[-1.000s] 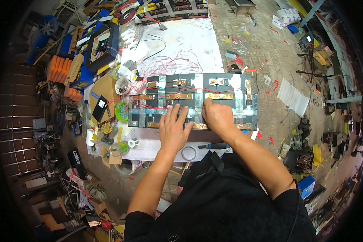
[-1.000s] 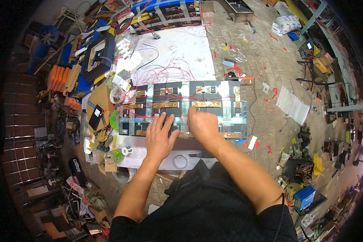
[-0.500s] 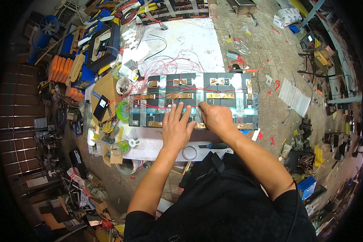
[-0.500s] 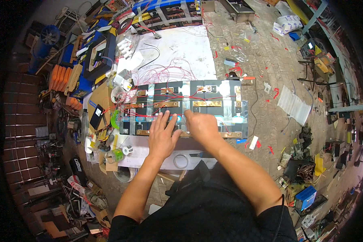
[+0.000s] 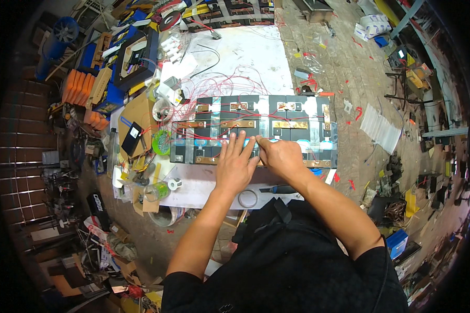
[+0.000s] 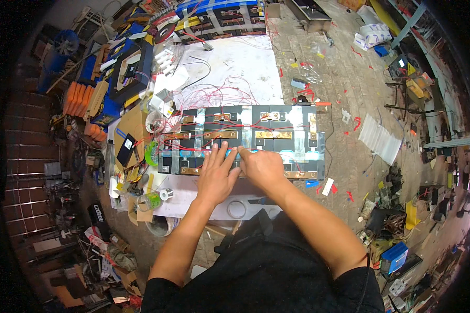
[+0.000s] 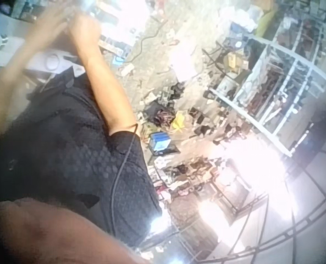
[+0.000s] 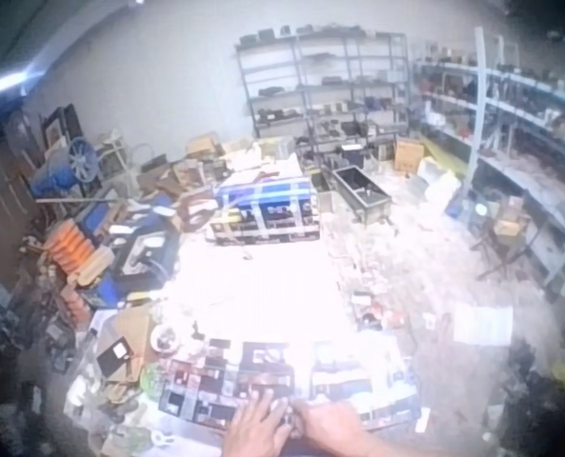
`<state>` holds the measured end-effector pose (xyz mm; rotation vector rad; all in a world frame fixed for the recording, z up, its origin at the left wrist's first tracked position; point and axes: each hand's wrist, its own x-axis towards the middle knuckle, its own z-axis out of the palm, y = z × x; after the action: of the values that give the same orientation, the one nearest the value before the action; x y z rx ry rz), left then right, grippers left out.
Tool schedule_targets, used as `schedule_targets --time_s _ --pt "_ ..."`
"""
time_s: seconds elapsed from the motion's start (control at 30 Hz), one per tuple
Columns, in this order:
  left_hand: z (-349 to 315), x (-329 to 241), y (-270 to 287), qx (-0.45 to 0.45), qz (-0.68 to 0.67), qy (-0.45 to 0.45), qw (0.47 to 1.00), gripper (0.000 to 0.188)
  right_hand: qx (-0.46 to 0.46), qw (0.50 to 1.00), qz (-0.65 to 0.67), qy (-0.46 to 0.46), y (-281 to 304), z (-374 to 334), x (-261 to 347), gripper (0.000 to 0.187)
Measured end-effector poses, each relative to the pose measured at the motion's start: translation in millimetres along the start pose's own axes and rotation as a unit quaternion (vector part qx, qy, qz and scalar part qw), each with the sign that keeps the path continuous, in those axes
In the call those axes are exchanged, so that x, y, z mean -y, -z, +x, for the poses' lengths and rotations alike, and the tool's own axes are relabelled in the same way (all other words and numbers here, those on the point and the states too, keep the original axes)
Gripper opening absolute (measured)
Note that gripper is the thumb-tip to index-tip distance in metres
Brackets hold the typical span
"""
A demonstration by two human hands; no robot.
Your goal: The person assembles a battery pack by connecting red wires to battery terminals and securing them with white tape. They repeatedly tear tape, wrap it around wire connections, and press it down to insulate and hold the wires in place.
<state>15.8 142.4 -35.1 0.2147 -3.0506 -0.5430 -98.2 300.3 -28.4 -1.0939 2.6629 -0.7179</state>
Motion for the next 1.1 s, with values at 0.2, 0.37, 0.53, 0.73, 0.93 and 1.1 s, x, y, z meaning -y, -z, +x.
schedule_targets --time_s 0.2,0.37,0.53,0.73,0.93,1.1 --pt "4 -5 3 0.021 0.012 0.021 1.0 0.067 -0.029 0.999 0.016 -0.007 8 -5 0 0.035" --pt "4 -8 7 0.025 0.025 0.013 0.999 0.066 -0.079 0.993 0.083 -0.042 25 -35 -9 0.027" --pt "2 -8 2 0.013 0.034 0.009 0.999 0.067 -0.02 0.991 0.121 -0.053 49 -70 -17 0.025" --pt "2 -6 2 0.033 0.031 0.006 0.999 0.07 -0.021 0.977 0.202 -0.064 49 -101 -23 0.022" --pt "0 -7 -4 0.024 0.034 0.016 0.999 0.076 -0.023 0.97 0.231 -0.071 49 -110 -16 0.023" --pt "-1 -5 -6 0.024 0.009 0.006 1.0 0.08 -0.018 0.966 0.248 -0.075 49 -112 -12 0.023"
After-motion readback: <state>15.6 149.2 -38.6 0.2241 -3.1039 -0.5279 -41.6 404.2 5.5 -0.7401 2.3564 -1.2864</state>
